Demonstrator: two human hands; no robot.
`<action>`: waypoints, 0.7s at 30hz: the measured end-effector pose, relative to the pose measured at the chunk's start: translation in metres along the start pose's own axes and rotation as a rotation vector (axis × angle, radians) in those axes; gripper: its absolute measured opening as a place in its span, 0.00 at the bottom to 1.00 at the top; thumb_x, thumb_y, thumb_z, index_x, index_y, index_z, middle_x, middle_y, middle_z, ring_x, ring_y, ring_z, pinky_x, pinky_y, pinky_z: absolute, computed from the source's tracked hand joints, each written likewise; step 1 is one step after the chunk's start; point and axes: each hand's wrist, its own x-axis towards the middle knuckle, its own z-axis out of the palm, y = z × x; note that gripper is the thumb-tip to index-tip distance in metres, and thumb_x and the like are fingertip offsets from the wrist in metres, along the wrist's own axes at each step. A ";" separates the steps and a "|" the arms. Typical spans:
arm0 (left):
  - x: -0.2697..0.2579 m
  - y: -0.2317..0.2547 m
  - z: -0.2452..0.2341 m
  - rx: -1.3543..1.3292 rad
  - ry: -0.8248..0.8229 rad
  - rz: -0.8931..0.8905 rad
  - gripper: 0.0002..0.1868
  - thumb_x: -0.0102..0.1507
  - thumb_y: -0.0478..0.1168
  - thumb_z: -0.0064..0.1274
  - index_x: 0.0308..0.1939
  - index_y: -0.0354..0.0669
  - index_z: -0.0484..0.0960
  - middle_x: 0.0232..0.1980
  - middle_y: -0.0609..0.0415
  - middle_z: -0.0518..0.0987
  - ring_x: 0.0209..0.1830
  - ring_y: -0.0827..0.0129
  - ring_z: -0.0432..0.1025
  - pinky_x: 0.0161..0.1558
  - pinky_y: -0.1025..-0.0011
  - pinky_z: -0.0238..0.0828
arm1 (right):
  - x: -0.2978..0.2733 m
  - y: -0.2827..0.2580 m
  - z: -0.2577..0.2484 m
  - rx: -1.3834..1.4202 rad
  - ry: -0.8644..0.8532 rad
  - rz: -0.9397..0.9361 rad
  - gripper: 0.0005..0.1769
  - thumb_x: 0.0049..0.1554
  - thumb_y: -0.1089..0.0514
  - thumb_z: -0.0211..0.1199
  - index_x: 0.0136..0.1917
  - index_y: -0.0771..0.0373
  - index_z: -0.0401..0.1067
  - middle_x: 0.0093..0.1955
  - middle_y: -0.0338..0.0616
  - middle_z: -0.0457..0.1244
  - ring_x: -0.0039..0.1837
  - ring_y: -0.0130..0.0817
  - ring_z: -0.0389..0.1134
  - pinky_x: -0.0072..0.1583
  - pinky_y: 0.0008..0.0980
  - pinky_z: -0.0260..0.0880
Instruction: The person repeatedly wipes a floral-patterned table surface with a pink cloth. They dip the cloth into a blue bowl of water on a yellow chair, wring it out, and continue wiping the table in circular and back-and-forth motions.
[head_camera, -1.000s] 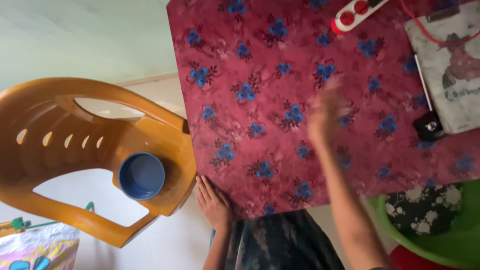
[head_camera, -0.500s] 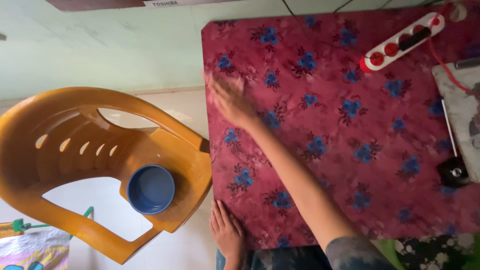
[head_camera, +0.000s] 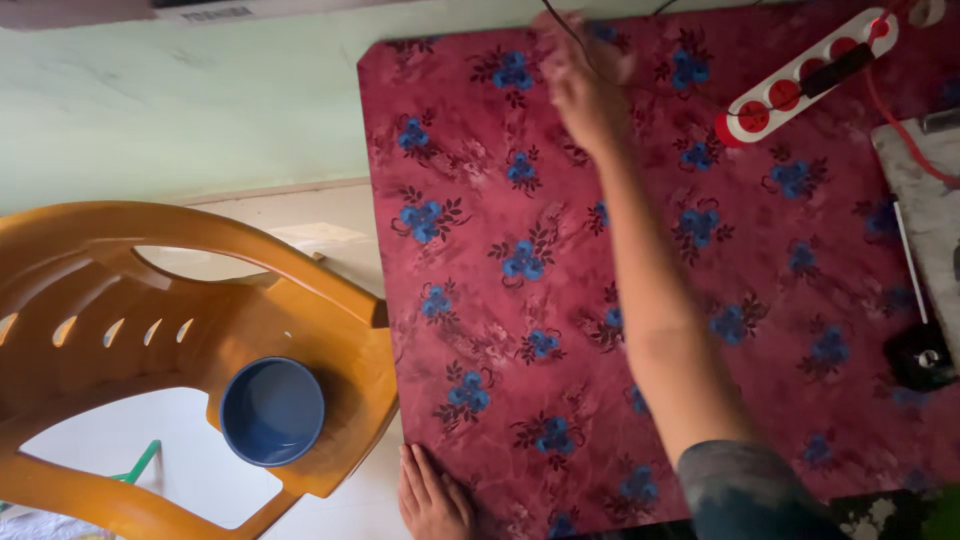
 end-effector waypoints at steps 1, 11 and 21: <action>-0.002 -0.002 0.001 -0.001 0.006 -0.006 0.32 0.64 0.44 0.40 0.71 0.33 0.69 0.74 0.40 0.69 0.69 0.46 0.67 0.67 0.54 0.63 | -0.007 0.020 -0.004 0.008 0.015 0.005 0.29 0.77 0.49 0.38 0.88 0.53 0.41 0.87 0.49 0.47 0.74 0.35 0.65 0.71 0.44 0.63; -0.012 -0.018 0.025 0.006 0.135 0.052 0.32 0.64 0.45 0.37 0.70 0.31 0.71 0.71 0.36 0.71 0.64 0.40 0.70 0.66 0.51 0.65 | -0.032 0.161 -0.028 0.050 0.188 0.191 0.35 0.73 0.51 0.42 0.86 0.60 0.34 0.58 0.31 0.60 0.55 0.37 0.68 0.71 0.46 0.62; -0.008 -0.014 0.017 -0.002 0.116 0.068 0.32 0.64 0.44 0.39 0.70 0.29 0.70 0.71 0.34 0.70 0.64 0.40 0.69 0.65 0.51 0.66 | -0.057 0.200 -0.006 -0.413 0.151 0.788 0.39 0.72 0.39 0.46 0.78 0.76 0.51 0.80 0.74 0.46 0.81 0.63 0.47 0.79 0.53 0.47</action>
